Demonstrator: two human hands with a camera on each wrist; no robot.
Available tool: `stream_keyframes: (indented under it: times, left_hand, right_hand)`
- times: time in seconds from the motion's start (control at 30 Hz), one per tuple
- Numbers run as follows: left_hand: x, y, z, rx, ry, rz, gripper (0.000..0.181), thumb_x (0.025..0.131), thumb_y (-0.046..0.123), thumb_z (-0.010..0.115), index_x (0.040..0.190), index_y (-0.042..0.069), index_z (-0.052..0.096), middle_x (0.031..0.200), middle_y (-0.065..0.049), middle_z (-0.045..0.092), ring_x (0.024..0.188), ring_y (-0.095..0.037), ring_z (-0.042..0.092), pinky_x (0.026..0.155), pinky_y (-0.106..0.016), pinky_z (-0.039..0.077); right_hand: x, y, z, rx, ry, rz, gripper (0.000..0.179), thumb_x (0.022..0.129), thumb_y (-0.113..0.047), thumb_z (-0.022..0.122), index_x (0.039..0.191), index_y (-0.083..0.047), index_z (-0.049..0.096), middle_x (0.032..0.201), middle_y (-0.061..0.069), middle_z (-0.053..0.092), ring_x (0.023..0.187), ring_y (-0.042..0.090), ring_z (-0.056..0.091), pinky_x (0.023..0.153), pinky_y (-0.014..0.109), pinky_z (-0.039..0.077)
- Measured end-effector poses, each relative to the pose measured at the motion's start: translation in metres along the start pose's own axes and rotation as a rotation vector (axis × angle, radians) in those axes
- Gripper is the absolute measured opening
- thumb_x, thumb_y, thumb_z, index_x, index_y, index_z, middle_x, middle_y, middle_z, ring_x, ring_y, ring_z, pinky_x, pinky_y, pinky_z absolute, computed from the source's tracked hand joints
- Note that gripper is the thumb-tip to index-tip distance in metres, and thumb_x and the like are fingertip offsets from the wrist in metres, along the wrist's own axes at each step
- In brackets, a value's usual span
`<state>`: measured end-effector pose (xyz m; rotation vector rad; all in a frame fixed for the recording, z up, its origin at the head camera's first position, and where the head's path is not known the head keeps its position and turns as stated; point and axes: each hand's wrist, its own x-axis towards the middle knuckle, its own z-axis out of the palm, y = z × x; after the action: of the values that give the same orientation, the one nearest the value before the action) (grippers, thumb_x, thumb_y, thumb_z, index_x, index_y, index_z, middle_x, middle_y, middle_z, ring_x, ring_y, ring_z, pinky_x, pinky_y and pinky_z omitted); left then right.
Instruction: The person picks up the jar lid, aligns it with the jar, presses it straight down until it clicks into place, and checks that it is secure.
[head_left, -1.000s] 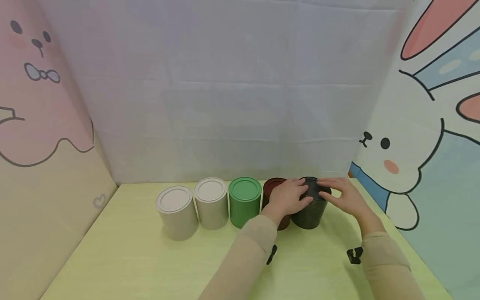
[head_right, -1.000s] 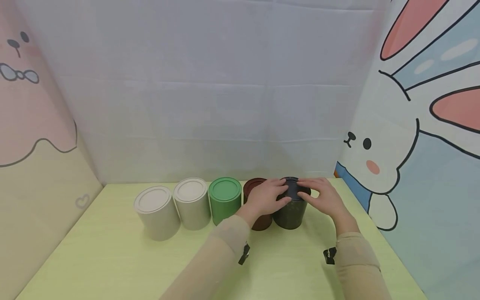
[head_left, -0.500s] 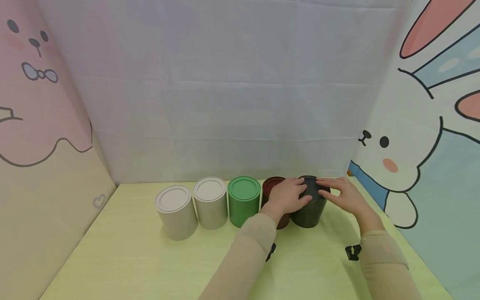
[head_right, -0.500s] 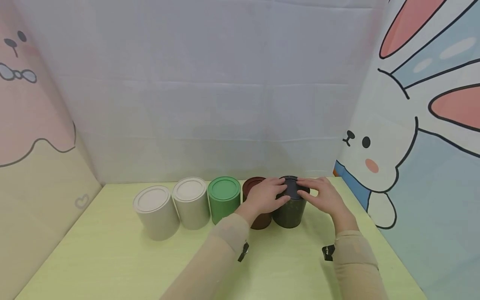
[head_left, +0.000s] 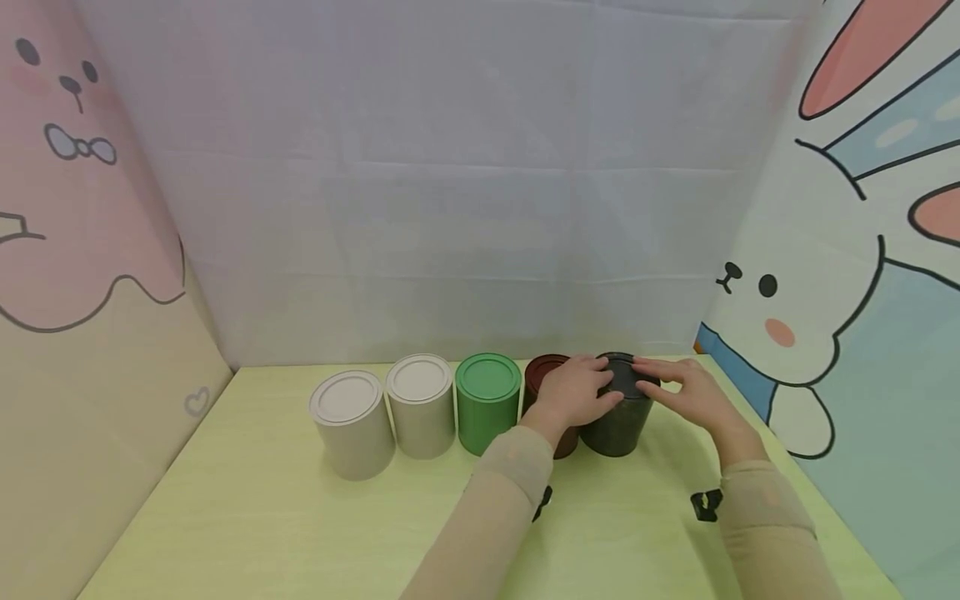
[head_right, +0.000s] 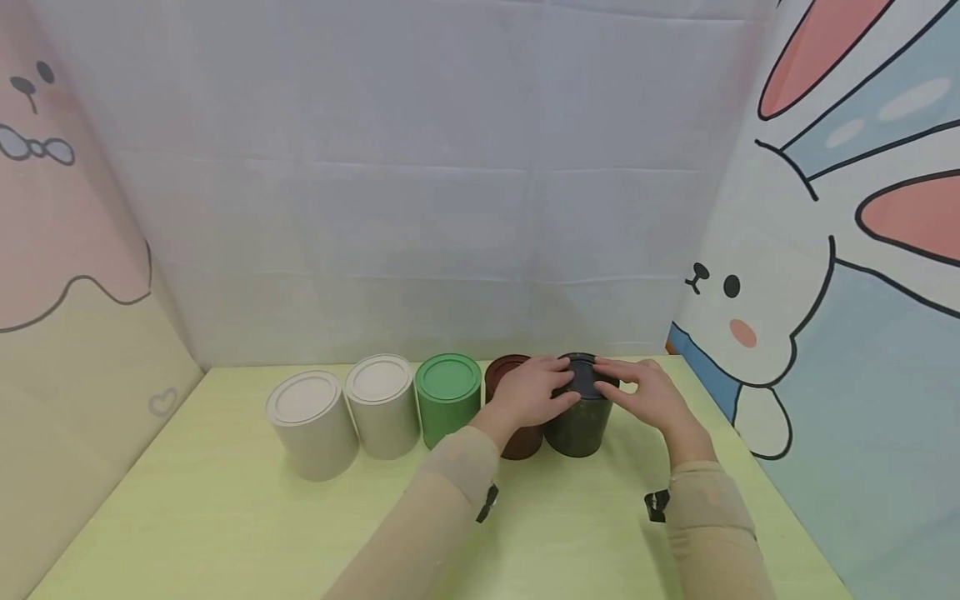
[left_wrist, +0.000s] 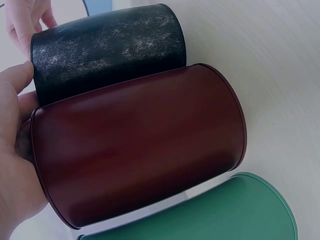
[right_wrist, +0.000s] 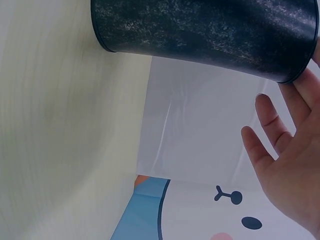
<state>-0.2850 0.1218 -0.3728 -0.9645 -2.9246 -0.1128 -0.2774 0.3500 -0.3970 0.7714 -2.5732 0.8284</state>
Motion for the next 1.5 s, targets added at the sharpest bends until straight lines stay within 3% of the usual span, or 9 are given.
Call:
stream_keyframes:
  times: [0.1, 0.2, 0.33, 0.57, 0.8, 1.13, 1.3, 1.5]
  left_hand:
    - [0.0, 0.0, 0.0, 0.007, -0.005, 0.004, 0.051, 0.102, 0.055, 0.043, 0.147, 0.031, 0.049, 0.155, 0.013, 0.037, 0.143, -0.009, 0.031, 0.113, -0.026, 0.032]
    - [0.0, -0.001, 0.001, 0.012, -0.007, 0.006, 0.052, 0.102, 0.055, 0.042, 0.147, 0.031, 0.049, 0.155, 0.013, 0.037, 0.143, -0.009, 0.03, 0.113, -0.026, 0.031]
    - [-0.001, -0.001, 0.001, 0.015, -0.004, 0.01, 0.052, 0.102, 0.055, 0.042, 0.147, 0.031, 0.049, 0.155, 0.012, 0.037, 0.143, -0.009, 0.03, 0.113, -0.026, 0.03]
    - [-0.001, -0.002, 0.002, 0.012, -0.002, 0.025, 0.052, 0.103, 0.055, 0.041, 0.148, 0.03, 0.047, 0.156, 0.012, 0.035, 0.144, -0.009, 0.029, 0.113, -0.025, 0.03]
    - [-0.001, -0.003, 0.001, 0.008, -0.024, 0.031, 0.052, 0.103, 0.053, 0.041, 0.15, 0.031, 0.045, 0.157, 0.012, 0.033, 0.145, -0.009, 0.027, 0.114, -0.025, 0.029]
    - [-0.005, -0.002, -0.002, -0.022, -0.06, 0.115, 0.045, 0.102, 0.053, 0.046, 0.145, 0.043, 0.048, 0.16, 0.005, 0.03, 0.148, -0.015, 0.022, 0.116, -0.03, 0.027]
    - [-0.01, -0.003, -0.004, -0.063, -0.059, 0.155, 0.045, 0.101, 0.052, 0.048, 0.145, 0.043, 0.048, 0.159, 0.004, 0.031, 0.148, -0.015, 0.022, 0.115, -0.032, 0.03]
    - [-0.014, -0.007, -0.004, -0.024, -0.065, 0.197, 0.045, 0.102, 0.051, 0.048, 0.147, 0.044, 0.045, 0.158, 0.005, 0.032, 0.148, -0.014, 0.022, 0.115, -0.031, 0.03]
  right_hand:
    - [0.0, 0.0, 0.0, 0.0, -0.011, 0.017, 0.037, 0.092, -0.014, 0.071, 0.127, -0.002, 0.067, 0.125, 0.018, 0.065, 0.114, 0.037, 0.06, 0.09, 0.014, 0.044]
    - [0.0, -0.001, 0.0, -0.001, -0.022, 0.032, 0.038, 0.093, -0.015, 0.071, 0.128, -0.003, 0.067, 0.126, 0.018, 0.065, 0.115, 0.037, 0.06, 0.091, 0.033, 0.051]
    - [0.001, -0.003, -0.002, 0.007, -0.041, 0.037, 0.038, 0.093, -0.015, 0.07, 0.129, -0.003, 0.066, 0.128, 0.019, 0.064, 0.116, 0.039, 0.059, 0.09, 0.051, 0.05]
    - [0.002, -0.003, -0.011, -0.005, -0.113, 0.022, 0.04, 0.093, -0.013, 0.07, 0.13, 0.001, 0.064, 0.131, 0.019, 0.062, 0.118, 0.04, 0.057, 0.09, 0.041, 0.052]
    - [0.006, -0.013, -0.019, -0.016, -0.154, 0.011, 0.045, 0.091, -0.014, 0.073, 0.13, 0.005, 0.062, 0.129, 0.022, 0.062, 0.116, 0.043, 0.058, 0.088, 0.056, 0.05]
    - [0.008, -0.02, -0.026, -0.089, -0.185, 0.099, 0.052, 0.089, -0.023, 0.076, 0.131, 0.003, 0.062, 0.13, 0.023, 0.061, 0.118, 0.046, 0.054, 0.094, 0.062, 0.044]
    - [0.007, -0.02, -0.026, -0.124, -0.165, 0.083, 0.049, 0.089, -0.023, 0.076, 0.129, 0.002, 0.065, 0.127, 0.021, 0.063, 0.113, 0.043, 0.055, 0.092, 0.062, 0.043]
    - [0.008, -0.02, -0.025, -0.13, -0.172, 0.09, 0.047, 0.088, -0.026, 0.076, 0.126, 0.001, 0.067, 0.127, 0.02, 0.064, 0.111, 0.042, 0.056, 0.09, 0.061, 0.044]
